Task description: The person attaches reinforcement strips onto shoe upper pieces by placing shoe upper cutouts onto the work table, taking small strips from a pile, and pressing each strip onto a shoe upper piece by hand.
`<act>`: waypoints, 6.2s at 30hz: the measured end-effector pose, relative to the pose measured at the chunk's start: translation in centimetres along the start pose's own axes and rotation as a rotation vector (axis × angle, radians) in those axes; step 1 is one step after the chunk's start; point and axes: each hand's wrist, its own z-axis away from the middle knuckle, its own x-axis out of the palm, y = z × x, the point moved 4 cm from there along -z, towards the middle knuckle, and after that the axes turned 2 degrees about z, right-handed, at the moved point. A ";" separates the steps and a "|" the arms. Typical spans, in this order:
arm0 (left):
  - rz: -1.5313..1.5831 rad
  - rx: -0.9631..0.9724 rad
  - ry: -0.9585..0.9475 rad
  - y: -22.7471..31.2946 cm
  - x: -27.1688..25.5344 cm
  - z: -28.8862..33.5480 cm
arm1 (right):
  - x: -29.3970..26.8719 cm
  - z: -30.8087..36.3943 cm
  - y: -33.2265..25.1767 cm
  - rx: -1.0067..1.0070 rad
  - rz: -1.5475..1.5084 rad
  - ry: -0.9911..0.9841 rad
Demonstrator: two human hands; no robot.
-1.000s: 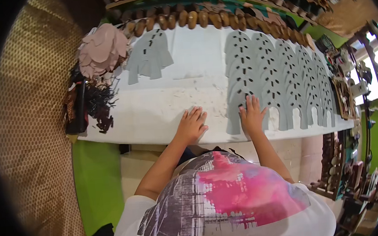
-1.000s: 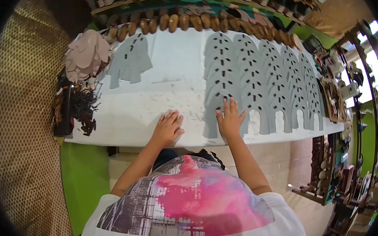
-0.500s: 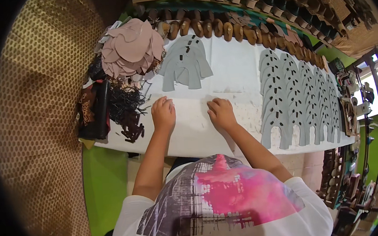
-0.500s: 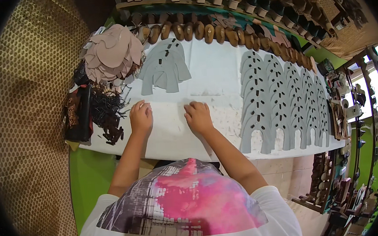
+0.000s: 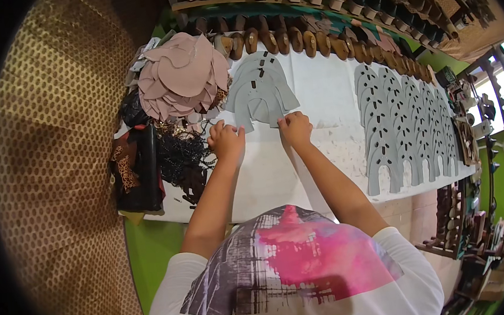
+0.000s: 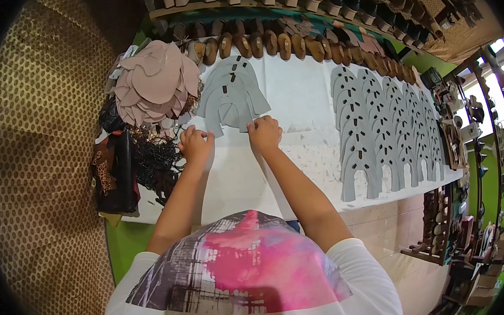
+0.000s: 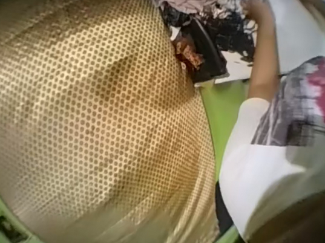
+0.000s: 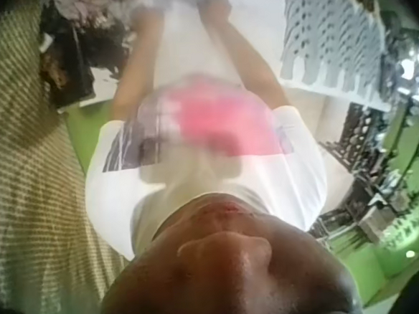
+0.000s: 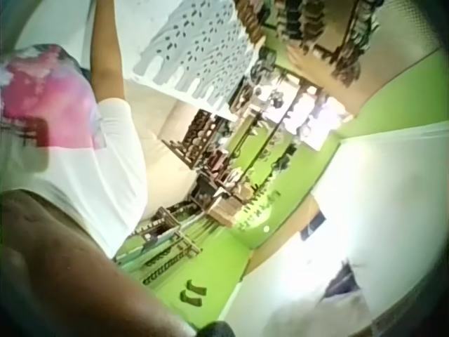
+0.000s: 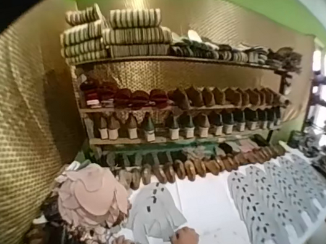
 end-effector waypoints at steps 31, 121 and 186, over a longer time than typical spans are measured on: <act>-0.111 0.574 -0.235 1.7 3.3 11.0 | 0.7 12.0 1.0 -0.467 0.246 -0.098; -0.119 0.322 -0.063 -0.2 -0.3 17.9 | -1.9 18.6 5.5 -0.441 0.182 -0.069; 1.196 -0.331 -0.577 1.9 0.6 19.8 | -3.1 18.6 5.7 -0.385 -0.055 0.025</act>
